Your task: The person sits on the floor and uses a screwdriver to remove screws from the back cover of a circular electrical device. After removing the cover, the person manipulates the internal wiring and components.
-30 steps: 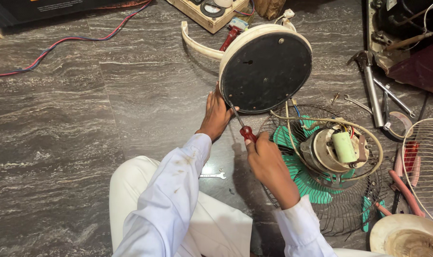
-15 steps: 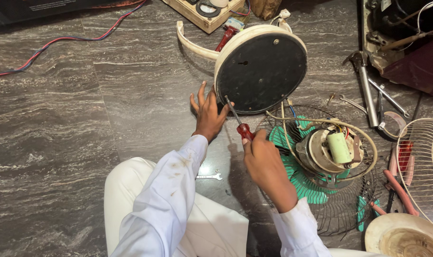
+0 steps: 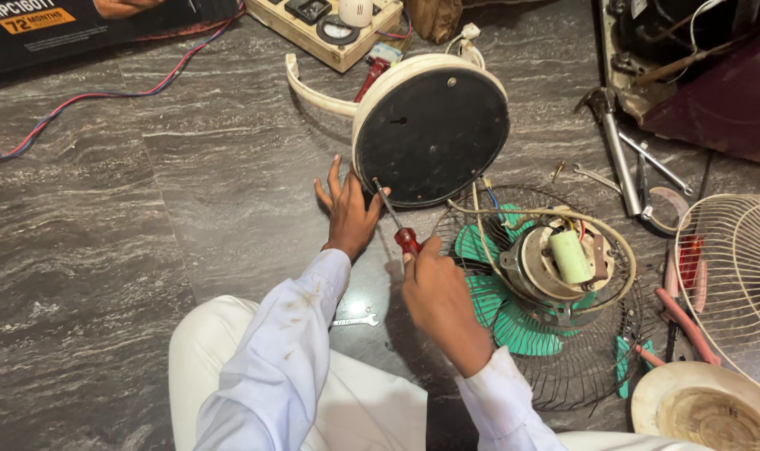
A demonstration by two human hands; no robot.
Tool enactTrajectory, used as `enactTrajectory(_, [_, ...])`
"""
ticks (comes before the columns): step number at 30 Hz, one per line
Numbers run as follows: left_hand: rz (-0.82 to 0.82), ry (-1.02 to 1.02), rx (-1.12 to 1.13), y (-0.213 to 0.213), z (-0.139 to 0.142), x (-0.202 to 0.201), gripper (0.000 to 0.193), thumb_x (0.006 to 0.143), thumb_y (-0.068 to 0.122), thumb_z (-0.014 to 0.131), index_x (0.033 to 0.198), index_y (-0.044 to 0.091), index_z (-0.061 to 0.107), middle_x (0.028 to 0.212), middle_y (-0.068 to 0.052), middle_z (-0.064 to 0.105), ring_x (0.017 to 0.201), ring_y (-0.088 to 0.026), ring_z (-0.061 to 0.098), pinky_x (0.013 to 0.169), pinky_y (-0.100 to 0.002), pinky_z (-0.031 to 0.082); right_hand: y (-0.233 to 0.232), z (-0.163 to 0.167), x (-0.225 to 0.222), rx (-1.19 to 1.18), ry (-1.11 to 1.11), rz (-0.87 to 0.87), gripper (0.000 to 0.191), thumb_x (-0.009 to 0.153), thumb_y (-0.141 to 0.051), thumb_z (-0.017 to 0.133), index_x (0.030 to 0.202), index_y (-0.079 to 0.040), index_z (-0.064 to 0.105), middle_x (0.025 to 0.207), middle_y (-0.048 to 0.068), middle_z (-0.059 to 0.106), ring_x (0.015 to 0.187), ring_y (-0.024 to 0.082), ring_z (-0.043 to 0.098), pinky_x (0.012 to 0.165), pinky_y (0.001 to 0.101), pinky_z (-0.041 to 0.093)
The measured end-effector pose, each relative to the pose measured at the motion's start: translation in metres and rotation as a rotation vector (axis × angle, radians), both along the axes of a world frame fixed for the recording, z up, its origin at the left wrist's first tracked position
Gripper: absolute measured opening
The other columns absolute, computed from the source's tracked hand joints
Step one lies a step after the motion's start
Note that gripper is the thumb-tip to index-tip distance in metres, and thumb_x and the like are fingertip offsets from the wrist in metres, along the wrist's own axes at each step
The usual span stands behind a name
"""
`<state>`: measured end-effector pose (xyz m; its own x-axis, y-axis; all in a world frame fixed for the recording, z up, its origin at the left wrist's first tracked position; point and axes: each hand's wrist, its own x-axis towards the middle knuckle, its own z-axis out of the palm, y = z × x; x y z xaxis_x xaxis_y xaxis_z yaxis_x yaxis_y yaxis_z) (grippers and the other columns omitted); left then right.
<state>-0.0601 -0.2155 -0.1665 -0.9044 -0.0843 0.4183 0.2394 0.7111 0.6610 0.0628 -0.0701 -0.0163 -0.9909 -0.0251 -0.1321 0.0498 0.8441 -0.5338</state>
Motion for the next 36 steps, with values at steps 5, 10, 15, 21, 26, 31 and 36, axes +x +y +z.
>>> enactTrajectory(5, [0.035, -0.024, -0.011, -0.001, -0.003, -0.003, 0.062, 0.099, 0.039, 0.062, 0.144, -0.003, 0.048, 0.141, -0.015, 0.061, 0.155, -0.034, 0.018, 0.116, -0.072, 0.001, 0.006, 0.0, -0.002, -0.008, -0.003, 0.002, 0.034, 0.101, -0.028, 0.05, 0.103, 0.006, 0.05, 0.085, 0.036, 0.067, 0.083, 0.057, 0.064, 0.078, 0.0636, 0.048])
enactTrajectory(10, [0.062, -0.017, -0.007, -0.001, -0.009, -0.004, 0.061, 0.099, 0.042, 0.064, 0.139, -0.003, 0.052, 0.134, -0.014, 0.066, 0.152, -0.031, 0.024, 0.117, -0.07, 0.005, 0.008, -0.003, -0.001, 0.063, -0.002, 0.025, 0.036, 0.102, -0.029, 0.05, 0.099, 0.007, 0.054, 0.083, 0.036, 0.067, 0.083, 0.056, 0.065, 0.078, 0.0619, 0.05])
enactTrajectory(15, [0.067, 0.009, -0.007, -0.003, -0.006, -0.002, 0.062, 0.1, 0.045, 0.064, 0.138, -0.003, 0.054, 0.128, -0.014, 0.069, 0.15, -0.029, 0.027, 0.119, -0.064, 0.008, 0.0, -0.004, 0.001, 0.035, -0.001, 0.026, 0.041, 0.103, -0.028, 0.05, 0.09, 0.009, 0.06, 0.083, 0.037, 0.066, 0.084, 0.055, 0.065, 0.077, 0.0603, 0.051])
enactTrajectory(21, [0.065, -0.001, 0.033, -0.003, 0.002, -0.001, 0.062, 0.099, 0.047, 0.063, 0.136, -0.002, 0.055, 0.124, -0.013, 0.071, 0.15, -0.029, 0.027, 0.119, -0.064, 0.006, 0.0, 0.0, 0.002, 0.016, 0.024, 0.04, 0.04, 0.103, -0.027, 0.048, 0.09, 0.01, 0.059, 0.08, 0.036, 0.066, 0.081, 0.055, 0.065, 0.075, 0.0599, 0.05])
enactTrajectory(26, [0.065, -0.029, 0.043, -0.004, 0.002, -0.001, 0.062, 0.098, 0.047, 0.065, 0.135, -0.002, 0.055, 0.125, -0.013, 0.071, 0.151, -0.028, 0.026, 0.119, -0.064, 0.006, -0.001, 0.0, 0.002, 0.027, 0.0, 0.021, 0.04, 0.103, -0.027, 0.048, 0.092, 0.01, 0.058, 0.08, 0.036, 0.065, 0.08, 0.055, 0.065, 0.075, 0.06, 0.051])
enactTrajectory(31, [0.073, 0.033, 0.049, -0.005, 0.001, -0.002, 0.062, 0.097, 0.044, 0.067, 0.135, -0.004, 0.054, 0.128, -0.016, 0.069, 0.149, -0.029, 0.028, 0.118, -0.064, 0.007, -0.008, 0.0, 0.005, 0.074, 0.026, 0.025, 0.038, 0.103, -0.027, 0.05, 0.094, 0.009, 0.056, 0.08, 0.035, 0.066, 0.08, 0.054, 0.066, 0.073, 0.0599, 0.052])
enactTrajectory(36, [0.08, 0.03, 0.079, -0.005, 0.001, -0.002, 0.06, 0.095, 0.045, 0.07, 0.129, -0.003, 0.06, 0.126, -0.015, 0.069, 0.147, -0.03, 0.034, 0.119, -0.06, 0.011, -0.019, -0.011, 0.014, 0.139, 0.1, 0.024, 0.032, 0.1, -0.025, 0.054, 0.098, 0.007, 0.054, 0.08, 0.033, 0.068, 0.075, 0.051, 0.069, 0.066, 0.0565, 0.055])
